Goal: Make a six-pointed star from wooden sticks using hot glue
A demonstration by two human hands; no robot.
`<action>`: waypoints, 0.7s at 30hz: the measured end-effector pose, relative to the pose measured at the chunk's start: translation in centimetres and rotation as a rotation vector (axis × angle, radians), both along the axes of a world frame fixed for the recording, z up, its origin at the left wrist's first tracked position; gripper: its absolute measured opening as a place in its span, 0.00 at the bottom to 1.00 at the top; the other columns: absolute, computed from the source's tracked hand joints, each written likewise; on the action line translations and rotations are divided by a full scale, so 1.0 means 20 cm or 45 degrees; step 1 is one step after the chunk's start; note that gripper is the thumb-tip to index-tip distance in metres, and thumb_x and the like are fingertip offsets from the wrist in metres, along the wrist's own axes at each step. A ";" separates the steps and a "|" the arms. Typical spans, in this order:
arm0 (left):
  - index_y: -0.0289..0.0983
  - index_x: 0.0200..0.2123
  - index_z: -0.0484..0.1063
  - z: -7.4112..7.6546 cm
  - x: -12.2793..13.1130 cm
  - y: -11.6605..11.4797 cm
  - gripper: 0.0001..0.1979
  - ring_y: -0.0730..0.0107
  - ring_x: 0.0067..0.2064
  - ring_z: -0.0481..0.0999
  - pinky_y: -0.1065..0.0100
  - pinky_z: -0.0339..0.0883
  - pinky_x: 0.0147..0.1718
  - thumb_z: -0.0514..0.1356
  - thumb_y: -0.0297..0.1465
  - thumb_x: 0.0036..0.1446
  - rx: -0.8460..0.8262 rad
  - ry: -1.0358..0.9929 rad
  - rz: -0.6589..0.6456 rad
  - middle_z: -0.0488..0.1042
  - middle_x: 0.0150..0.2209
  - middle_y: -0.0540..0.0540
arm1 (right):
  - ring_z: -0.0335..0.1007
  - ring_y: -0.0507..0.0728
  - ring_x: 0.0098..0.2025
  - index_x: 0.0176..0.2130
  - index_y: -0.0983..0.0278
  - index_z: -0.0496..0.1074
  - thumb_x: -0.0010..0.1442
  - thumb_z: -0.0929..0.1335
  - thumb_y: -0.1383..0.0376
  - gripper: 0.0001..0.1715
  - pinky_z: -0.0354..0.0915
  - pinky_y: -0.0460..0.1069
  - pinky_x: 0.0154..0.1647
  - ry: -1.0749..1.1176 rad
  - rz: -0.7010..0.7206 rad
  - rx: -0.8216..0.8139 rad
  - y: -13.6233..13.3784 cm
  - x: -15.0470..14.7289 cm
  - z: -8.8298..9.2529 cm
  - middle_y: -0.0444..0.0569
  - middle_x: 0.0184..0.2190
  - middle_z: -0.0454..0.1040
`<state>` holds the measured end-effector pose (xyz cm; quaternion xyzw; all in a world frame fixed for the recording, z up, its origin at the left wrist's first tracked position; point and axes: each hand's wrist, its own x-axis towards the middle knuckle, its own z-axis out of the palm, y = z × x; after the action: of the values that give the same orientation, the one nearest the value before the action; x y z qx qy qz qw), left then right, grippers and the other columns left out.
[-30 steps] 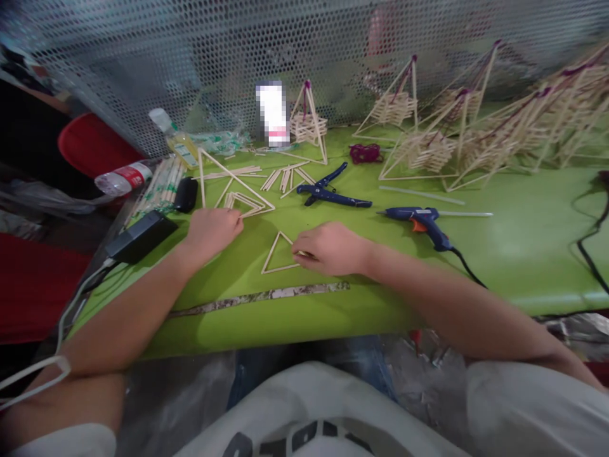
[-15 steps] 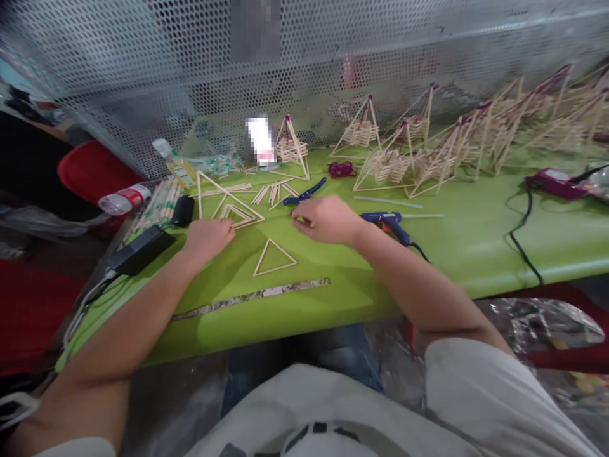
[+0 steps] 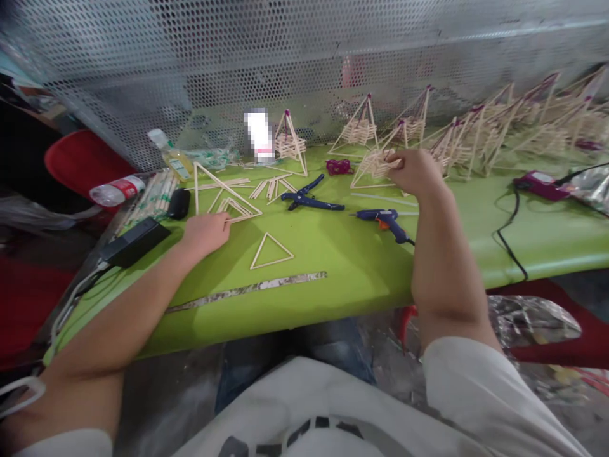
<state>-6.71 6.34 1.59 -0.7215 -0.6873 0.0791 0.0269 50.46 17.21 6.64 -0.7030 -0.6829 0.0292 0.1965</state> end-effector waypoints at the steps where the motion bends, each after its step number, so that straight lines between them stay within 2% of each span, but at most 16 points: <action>1: 0.36 0.59 0.84 0.00 0.00 0.00 0.28 0.40 0.44 0.89 0.50 0.79 0.43 0.46 0.40 0.81 0.004 0.002 0.005 0.89 0.47 0.30 | 0.84 0.59 0.50 0.64 0.62 0.83 0.81 0.75 0.55 0.19 0.82 0.60 0.59 0.005 0.013 -0.019 0.02 0.00 -0.02 0.54 0.55 0.87; 4: 0.36 0.60 0.84 0.00 0.00 -0.01 0.28 0.39 0.45 0.89 0.50 0.80 0.43 0.46 0.40 0.81 0.001 -0.002 0.008 0.89 0.49 0.30 | 0.84 0.62 0.58 0.65 0.60 0.81 0.82 0.75 0.51 0.21 0.84 0.63 0.64 0.016 0.036 -0.066 0.07 -0.01 -0.06 0.56 0.64 0.84; 7: 0.37 0.62 0.84 0.00 0.01 -0.01 0.28 0.39 0.47 0.90 0.50 0.81 0.46 0.46 0.41 0.82 -0.004 -0.012 0.019 0.90 0.51 0.30 | 0.84 0.64 0.62 0.68 0.62 0.80 0.80 0.77 0.52 0.25 0.84 0.65 0.64 0.017 0.039 -0.086 0.08 -0.01 -0.07 0.57 0.66 0.82; 13: 0.37 0.64 0.83 0.01 0.01 -0.01 0.28 0.38 0.50 0.91 0.48 0.81 0.51 0.46 0.40 0.82 -0.015 -0.022 0.052 0.90 0.52 0.29 | 0.84 0.64 0.62 0.67 0.60 0.81 0.81 0.76 0.52 0.23 0.84 0.64 0.65 0.022 0.050 -0.106 0.05 -0.03 -0.06 0.57 0.67 0.82; 21: 0.35 0.61 0.82 0.01 0.02 -0.02 0.28 0.42 0.43 0.89 0.50 0.81 0.46 0.44 0.39 0.82 -0.033 -0.001 0.017 0.89 0.46 0.30 | 0.84 0.64 0.61 0.66 0.61 0.81 0.81 0.76 0.52 0.23 0.84 0.64 0.64 0.030 0.100 -0.177 0.04 -0.04 -0.05 0.57 0.66 0.83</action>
<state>-6.38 5.85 1.77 -0.7174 -0.6909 0.0879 0.0167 49.59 18.03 5.63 -0.6873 -0.7038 0.0925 0.1540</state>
